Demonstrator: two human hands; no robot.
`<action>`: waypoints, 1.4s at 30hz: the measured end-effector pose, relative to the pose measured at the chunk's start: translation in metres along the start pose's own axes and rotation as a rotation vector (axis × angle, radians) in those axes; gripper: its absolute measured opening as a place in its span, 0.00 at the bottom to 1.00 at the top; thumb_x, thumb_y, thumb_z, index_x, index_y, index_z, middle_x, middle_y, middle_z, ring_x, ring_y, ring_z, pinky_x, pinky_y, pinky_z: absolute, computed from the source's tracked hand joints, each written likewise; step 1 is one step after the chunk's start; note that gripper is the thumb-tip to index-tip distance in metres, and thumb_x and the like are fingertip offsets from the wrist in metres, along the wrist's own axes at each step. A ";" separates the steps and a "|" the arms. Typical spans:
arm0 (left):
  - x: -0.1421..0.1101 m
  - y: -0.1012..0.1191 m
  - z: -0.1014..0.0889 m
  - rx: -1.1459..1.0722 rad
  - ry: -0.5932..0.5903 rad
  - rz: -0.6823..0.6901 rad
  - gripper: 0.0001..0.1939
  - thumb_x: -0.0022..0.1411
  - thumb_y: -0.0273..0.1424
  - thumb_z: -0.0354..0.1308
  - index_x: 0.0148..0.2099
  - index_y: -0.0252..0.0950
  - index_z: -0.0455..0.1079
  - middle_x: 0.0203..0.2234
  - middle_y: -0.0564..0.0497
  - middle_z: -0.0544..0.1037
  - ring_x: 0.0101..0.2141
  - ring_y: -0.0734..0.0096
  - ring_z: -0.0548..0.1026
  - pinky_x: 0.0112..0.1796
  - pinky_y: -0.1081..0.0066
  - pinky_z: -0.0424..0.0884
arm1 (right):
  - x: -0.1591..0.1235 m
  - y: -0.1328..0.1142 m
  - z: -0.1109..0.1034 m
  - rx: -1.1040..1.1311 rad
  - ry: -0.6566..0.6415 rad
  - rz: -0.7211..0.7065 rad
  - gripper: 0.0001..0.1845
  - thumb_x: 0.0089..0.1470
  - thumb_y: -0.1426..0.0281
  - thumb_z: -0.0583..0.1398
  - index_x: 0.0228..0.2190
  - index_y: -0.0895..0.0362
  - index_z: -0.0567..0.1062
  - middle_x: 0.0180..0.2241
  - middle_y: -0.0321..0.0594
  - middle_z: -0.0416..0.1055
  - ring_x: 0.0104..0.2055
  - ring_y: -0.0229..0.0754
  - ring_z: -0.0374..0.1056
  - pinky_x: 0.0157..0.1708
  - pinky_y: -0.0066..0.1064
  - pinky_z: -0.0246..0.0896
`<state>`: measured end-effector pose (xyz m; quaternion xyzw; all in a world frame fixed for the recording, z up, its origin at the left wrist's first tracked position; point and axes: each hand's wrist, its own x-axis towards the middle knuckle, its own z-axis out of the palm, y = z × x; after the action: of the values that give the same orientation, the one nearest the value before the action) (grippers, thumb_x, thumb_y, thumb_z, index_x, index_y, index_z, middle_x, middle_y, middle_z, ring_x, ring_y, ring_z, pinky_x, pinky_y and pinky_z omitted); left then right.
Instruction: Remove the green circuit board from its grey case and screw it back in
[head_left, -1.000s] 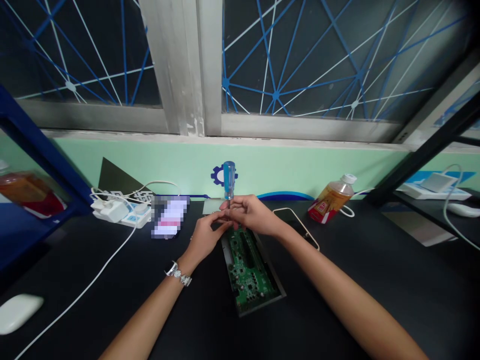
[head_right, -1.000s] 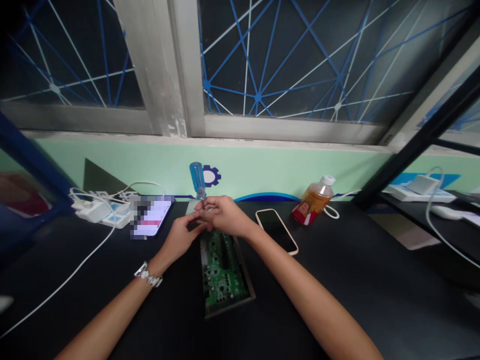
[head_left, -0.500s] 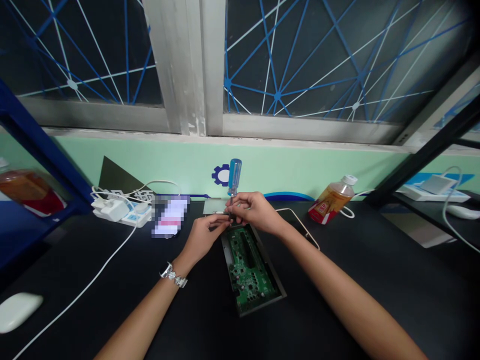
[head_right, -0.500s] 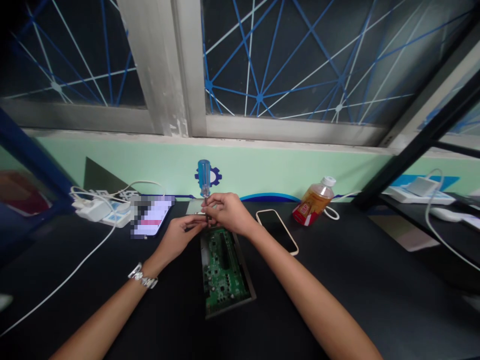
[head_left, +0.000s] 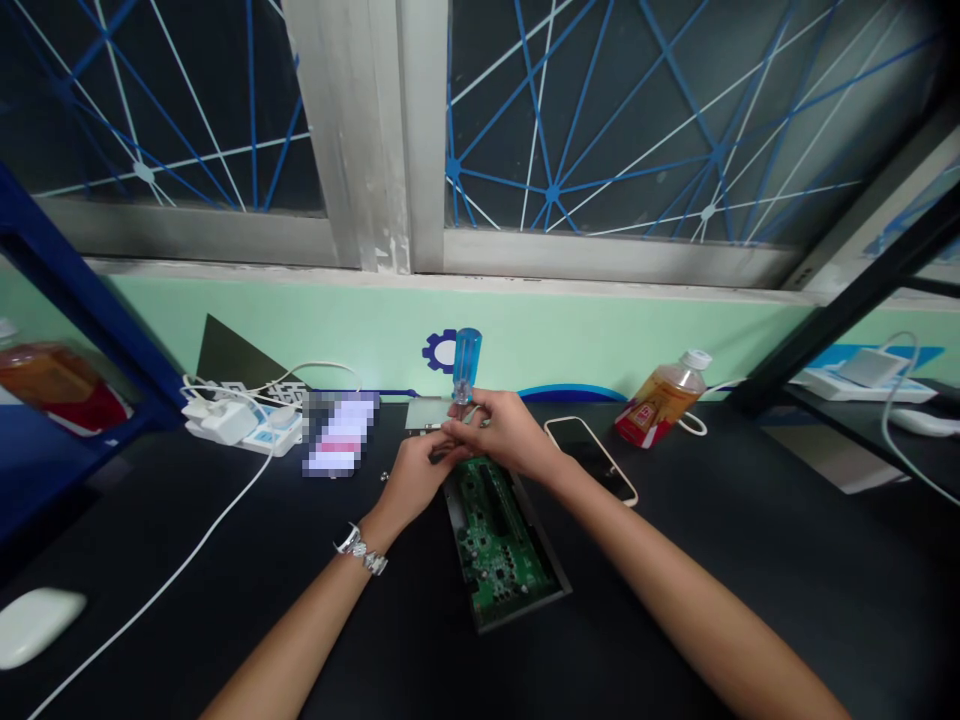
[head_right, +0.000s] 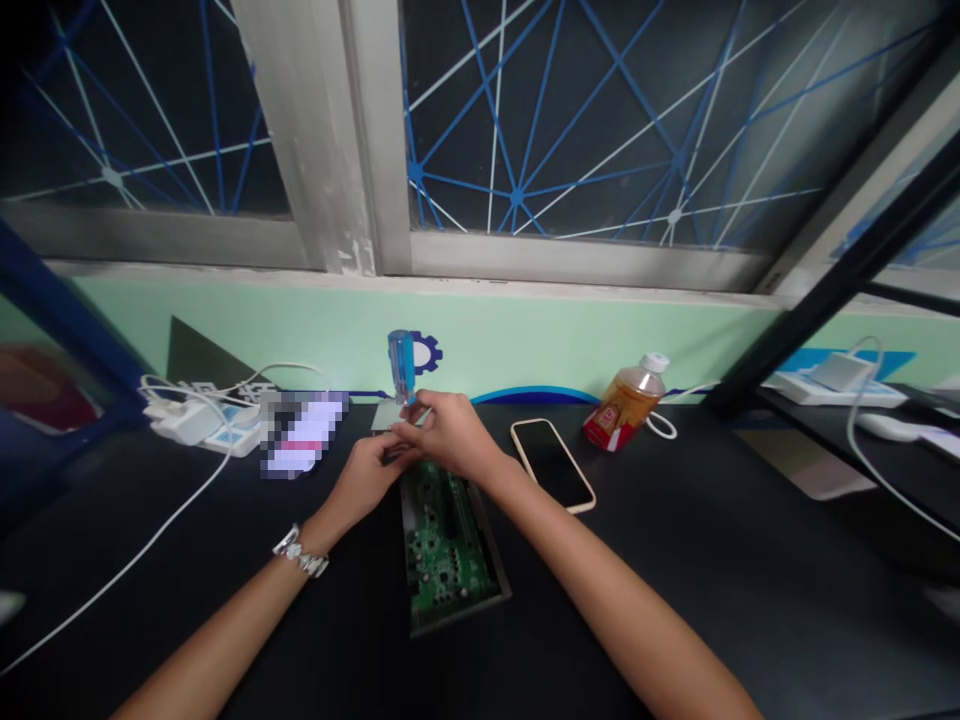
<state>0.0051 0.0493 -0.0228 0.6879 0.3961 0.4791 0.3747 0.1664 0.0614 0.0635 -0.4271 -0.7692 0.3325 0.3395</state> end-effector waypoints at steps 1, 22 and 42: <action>-0.001 0.001 -0.002 -0.017 -0.011 -0.006 0.08 0.63 0.32 0.61 0.42 0.35 0.78 0.39 0.46 0.84 0.39 0.61 0.81 0.43 0.66 0.75 | 0.001 0.002 -0.001 0.019 0.008 0.010 0.09 0.51 0.65 0.65 0.31 0.58 0.75 0.24 0.37 0.75 0.25 0.38 0.72 0.26 0.28 0.64; -0.011 0.012 -0.019 0.218 0.112 0.070 0.10 0.62 0.33 0.61 0.45 0.38 0.74 0.38 0.48 0.80 0.39 0.66 0.78 0.41 0.67 0.73 | -0.009 0.000 -0.002 -0.136 0.010 -0.185 0.08 0.64 0.68 0.54 0.34 0.55 0.70 0.27 0.37 0.74 0.28 0.37 0.69 0.31 0.28 0.59; -0.037 0.035 -0.013 0.302 -0.097 0.124 0.06 0.64 0.34 0.60 0.41 0.39 0.74 0.33 0.49 0.78 0.34 0.68 0.75 0.37 0.67 0.71 | -0.090 0.047 0.006 0.971 0.416 0.179 0.21 0.50 0.67 0.69 0.35 0.50 0.60 0.33 0.34 0.77 0.31 0.44 0.77 0.34 0.37 0.71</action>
<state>-0.0093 0.0031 -0.0017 0.7819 0.4018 0.4025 0.2554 0.2179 -0.0004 0.0011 -0.3417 -0.4042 0.5861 0.6135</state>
